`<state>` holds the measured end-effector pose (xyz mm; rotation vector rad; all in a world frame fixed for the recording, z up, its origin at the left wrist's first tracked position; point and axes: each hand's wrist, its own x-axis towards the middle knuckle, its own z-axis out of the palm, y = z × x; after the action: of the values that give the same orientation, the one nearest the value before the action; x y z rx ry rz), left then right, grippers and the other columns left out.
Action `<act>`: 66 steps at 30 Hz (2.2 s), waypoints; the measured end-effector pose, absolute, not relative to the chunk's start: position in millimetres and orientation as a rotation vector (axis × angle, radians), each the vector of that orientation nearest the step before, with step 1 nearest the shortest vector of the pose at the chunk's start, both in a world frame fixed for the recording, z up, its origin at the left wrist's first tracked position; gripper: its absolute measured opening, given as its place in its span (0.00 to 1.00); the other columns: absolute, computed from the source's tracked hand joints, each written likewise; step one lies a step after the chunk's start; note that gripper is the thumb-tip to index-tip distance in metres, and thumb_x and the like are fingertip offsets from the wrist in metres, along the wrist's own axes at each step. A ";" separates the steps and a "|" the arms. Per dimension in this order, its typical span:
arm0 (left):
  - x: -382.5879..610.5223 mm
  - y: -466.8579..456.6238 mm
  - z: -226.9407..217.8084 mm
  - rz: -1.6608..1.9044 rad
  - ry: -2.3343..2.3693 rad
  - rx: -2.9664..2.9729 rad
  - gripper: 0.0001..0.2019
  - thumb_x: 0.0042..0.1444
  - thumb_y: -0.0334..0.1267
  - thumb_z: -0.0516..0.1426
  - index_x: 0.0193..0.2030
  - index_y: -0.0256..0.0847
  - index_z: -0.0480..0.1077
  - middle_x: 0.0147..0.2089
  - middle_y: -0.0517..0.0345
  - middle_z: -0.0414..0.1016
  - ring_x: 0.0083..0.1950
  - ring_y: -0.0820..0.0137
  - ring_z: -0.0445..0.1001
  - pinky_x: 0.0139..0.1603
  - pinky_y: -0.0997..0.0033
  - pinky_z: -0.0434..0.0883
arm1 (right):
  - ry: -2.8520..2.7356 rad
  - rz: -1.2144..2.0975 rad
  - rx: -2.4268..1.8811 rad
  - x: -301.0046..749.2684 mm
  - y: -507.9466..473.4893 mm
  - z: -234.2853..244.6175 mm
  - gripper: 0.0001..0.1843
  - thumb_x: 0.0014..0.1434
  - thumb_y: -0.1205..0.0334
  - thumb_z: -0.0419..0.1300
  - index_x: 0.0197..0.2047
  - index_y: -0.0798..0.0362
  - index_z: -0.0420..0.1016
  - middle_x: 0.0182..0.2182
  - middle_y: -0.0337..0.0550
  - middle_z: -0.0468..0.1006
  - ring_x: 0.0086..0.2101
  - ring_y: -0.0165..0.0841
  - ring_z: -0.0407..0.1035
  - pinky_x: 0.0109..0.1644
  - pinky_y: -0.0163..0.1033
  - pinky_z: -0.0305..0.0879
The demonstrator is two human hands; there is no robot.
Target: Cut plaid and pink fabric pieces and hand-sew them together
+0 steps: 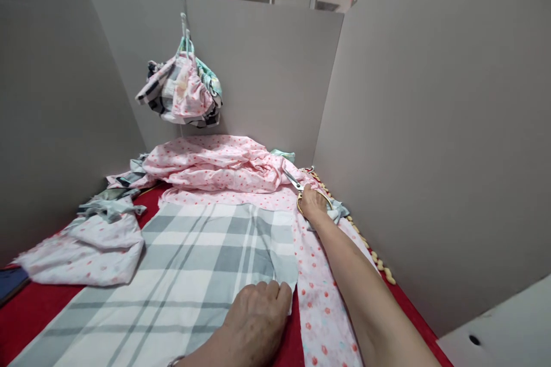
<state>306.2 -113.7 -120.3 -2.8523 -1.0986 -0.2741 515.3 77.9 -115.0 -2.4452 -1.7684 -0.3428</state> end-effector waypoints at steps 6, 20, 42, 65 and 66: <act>306.7 -118.7 -128.9 -0.277 -0.969 -2.887 0.03 0.56 0.28 0.52 0.36 0.38 0.64 0.30 0.54 0.73 0.27 0.63 0.74 0.23 0.67 0.69 | -1.847 -0.474 -2.424 513.6 75.3 -112.9 0.16 0.63 0.58 0.55 0.51 0.58 0.67 0.42 0.46 0.74 0.38 0.33 0.71 0.41 0.43 0.71; 309.6 -132.0 -135.2 -0.291 -0.960 -3.003 0.03 0.55 0.32 0.53 0.37 0.39 0.63 0.31 0.54 0.73 0.26 0.64 0.73 0.20 0.69 0.61 | -1.958 -0.718 -2.402 520.8 57.4 -103.0 0.17 0.63 0.58 0.55 0.52 0.57 0.67 0.45 0.47 0.72 0.41 0.35 0.70 0.42 0.44 0.70; 146.4 -90.3 -42.3 -0.380 -1.758 -2.568 0.23 0.59 0.37 0.51 0.62 0.43 0.57 0.53 0.45 0.67 0.50 0.60 0.70 0.48 0.61 0.69 | -2.149 -0.727 -2.262 518.0 -36.8 -87.3 0.12 0.62 0.66 0.48 0.45 0.59 0.67 0.36 0.57 0.74 0.37 0.44 0.71 0.26 0.37 0.52; -0.8 123.3 -67.2 -0.089 -2.143 -1.973 0.19 0.61 0.38 0.46 0.57 0.36 0.59 0.63 0.42 0.56 0.64 0.55 0.52 0.59 0.59 0.55 | -2.032 -0.597 -2.289 533.3 -32.6 -112.0 0.12 0.56 0.66 0.52 0.44 0.53 0.66 0.37 0.49 0.78 0.38 0.42 0.72 0.33 0.40 0.60; -0.5 127.5 -68.8 -0.075 -2.154 -1.985 0.19 0.61 0.41 0.46 0.58 0.37 0.59 0.65 0.43 0.54 0.65 0.54 0.50 0.59 0.57 0.53 | -2.031 -0.579 -2.283 533.1 -32.8 -110.9 0.12 0.56 0.66 0.52 0.45 0.53 0.66 0.37 0.49 0.78 0.38 0.42 0.72 0.34 0.40 0.61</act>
<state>-0.5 127.5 -68.8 -1.9853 -2.1545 -0.0753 533.1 -32.8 -110.9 -2.2830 -2.0313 -0.5794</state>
